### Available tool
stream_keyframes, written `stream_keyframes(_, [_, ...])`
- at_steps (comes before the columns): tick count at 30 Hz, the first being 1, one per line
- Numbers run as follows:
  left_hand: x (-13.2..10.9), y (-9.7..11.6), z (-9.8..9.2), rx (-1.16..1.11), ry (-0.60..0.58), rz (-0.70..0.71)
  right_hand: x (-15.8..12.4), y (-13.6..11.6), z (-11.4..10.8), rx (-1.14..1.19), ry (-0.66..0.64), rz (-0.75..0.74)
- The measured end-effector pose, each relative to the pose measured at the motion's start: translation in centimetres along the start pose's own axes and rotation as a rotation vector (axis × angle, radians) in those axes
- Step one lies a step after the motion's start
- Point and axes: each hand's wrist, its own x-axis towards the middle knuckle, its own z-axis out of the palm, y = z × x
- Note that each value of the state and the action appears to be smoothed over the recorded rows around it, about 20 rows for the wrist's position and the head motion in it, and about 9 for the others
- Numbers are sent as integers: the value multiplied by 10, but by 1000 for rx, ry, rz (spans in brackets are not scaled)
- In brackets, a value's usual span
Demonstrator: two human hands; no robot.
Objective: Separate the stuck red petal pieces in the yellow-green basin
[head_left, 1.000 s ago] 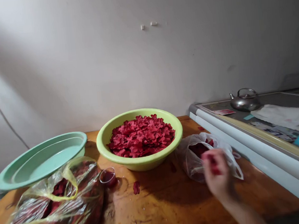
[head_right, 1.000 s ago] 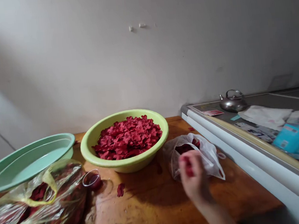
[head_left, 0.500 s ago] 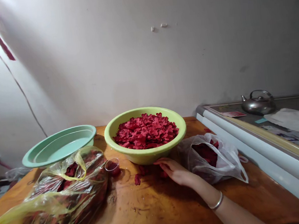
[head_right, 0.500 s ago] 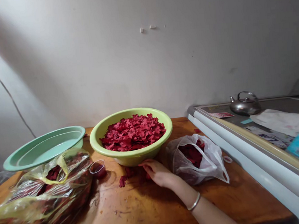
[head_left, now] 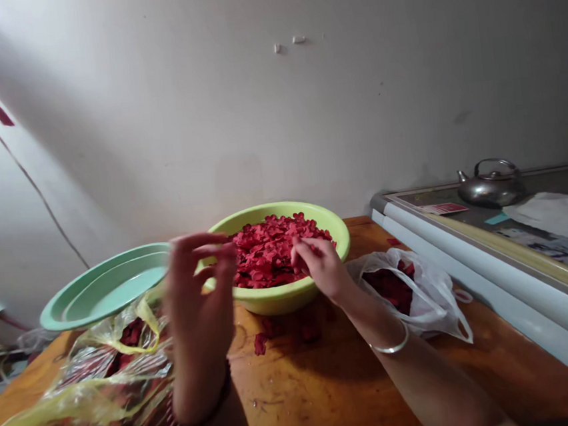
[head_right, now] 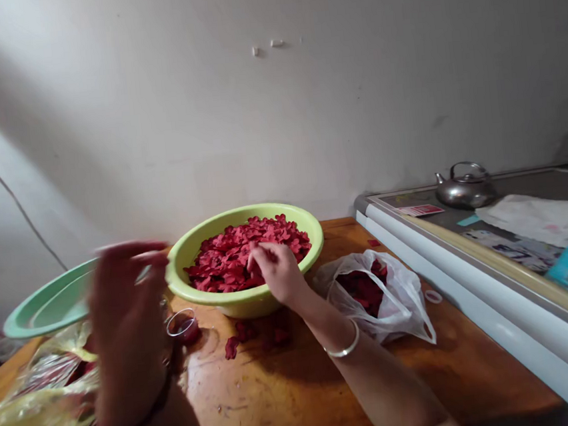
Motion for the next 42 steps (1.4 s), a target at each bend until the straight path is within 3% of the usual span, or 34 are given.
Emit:
stream_keyframes(3, [20, -19, 31, 87, -294, -4, 22, -5, 13, 396, -59, 300])
stream_keyframes(6, [25, -33, 40, 44, -509, -83, 28, 1, 19, 608, -96, 460])
stream_keyframes(8, [27, -40, 40, 33, -496, -112, 28, 6, 19, 658, -113, 531])
stream_keyframes(11, [31, -47, 41, 154, -413, -34, 30, 13, 14, 681, -89, 546])
stream_keyframes(16, [33, -59, 58, 131, -393, 42, 39, 20, 1, 751, 20, 647])
stream_keyframes(21, [25, -68, 77, 180, -448, 316, 47, 22, -7, 830, 111, 709])
stream_keyframes(27, [19, -71, 92, 352, -427, 384, 48, 23, -6, 934, 39, 759])
stream_keyframes(31, [23, -75, 95, 218, -365, 267, 47, 29, -11, 821, -70, 692])
stream_keyframes(35, [27, -80, 94, -70, -378, -97, 48, 33, -22, 448, -97, 315])
stream_keyframes(38, [27, -83, 95, -248, -423, -280, 50, 35, -30, 222, -142, 102])
stream_keyframes(42, [26, -87, 97, -354, -480, -372, 56, 47, -34, 196, -84, 120])
